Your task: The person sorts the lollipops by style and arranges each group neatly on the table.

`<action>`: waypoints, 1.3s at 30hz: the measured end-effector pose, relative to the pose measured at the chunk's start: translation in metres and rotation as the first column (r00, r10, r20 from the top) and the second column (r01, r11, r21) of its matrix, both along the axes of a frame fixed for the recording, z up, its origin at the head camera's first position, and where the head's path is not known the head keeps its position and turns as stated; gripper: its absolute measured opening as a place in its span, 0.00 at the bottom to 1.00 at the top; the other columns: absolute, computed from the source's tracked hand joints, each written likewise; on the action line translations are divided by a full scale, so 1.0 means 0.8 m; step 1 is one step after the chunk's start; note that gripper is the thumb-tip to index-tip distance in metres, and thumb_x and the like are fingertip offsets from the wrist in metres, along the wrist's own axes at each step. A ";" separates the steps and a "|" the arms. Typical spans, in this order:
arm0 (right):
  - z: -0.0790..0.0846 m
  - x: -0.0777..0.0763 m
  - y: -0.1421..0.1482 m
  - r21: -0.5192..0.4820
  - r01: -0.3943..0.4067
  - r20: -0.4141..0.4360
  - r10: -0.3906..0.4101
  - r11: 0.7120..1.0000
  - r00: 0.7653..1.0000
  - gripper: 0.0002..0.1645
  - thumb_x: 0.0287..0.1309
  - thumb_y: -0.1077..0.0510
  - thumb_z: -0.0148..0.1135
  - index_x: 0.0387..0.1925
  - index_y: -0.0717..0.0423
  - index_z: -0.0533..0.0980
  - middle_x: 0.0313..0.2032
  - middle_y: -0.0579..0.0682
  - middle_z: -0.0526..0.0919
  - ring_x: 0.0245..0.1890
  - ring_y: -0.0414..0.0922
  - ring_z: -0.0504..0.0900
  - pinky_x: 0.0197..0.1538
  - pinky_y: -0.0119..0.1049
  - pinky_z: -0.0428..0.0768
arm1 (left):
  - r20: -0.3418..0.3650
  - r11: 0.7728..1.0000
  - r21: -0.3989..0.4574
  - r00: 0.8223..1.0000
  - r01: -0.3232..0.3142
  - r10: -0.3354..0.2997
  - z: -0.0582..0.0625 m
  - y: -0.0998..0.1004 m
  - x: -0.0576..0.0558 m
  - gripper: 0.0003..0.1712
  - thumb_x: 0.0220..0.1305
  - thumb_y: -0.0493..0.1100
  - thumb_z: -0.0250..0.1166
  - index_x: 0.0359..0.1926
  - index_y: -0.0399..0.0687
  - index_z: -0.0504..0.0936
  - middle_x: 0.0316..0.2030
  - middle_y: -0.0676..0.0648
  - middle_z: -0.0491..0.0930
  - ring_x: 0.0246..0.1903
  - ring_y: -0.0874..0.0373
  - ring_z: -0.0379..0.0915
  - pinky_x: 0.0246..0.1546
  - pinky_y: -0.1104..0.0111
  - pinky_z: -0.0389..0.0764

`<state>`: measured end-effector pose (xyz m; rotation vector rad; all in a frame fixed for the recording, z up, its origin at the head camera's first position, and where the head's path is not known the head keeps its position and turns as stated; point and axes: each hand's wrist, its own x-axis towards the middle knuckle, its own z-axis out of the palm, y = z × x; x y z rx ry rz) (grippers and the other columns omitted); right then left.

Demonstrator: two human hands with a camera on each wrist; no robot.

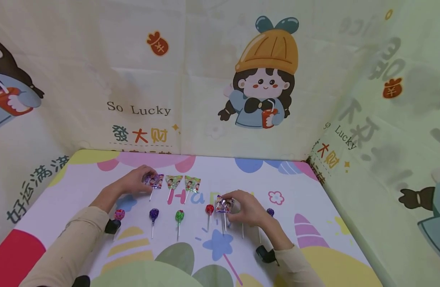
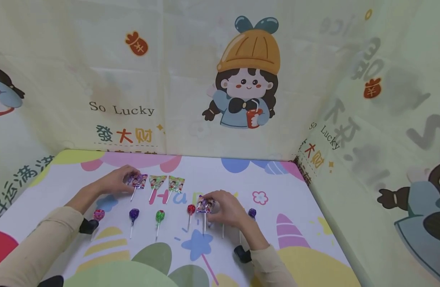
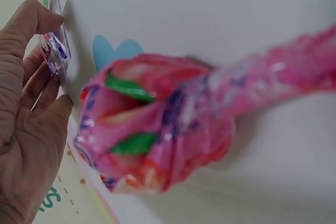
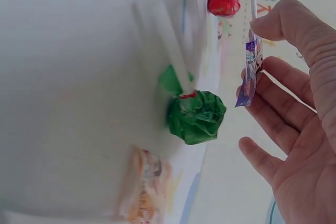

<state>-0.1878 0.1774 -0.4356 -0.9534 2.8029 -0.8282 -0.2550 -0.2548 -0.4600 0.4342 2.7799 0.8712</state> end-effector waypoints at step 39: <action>0.006 -0.057 -0.029 -0.038 -0.038 0.031 0.039 0.999 0.999 0.34 0.50 0.62 0.75 0.62 0.52 0.78 0.58 0.51 0.83 0.61 0.50 0.79 0.66 0.52 0.75 | 0.028 1.000 0.008 0.999 -0.026 0.026 0.005 0.002 0.004 0.34 0.57 0.44 0.77 0.62 0.41 0.75 0.62 0.35 0.70 0.61 0.37 0.67 0.66 0.38 0.67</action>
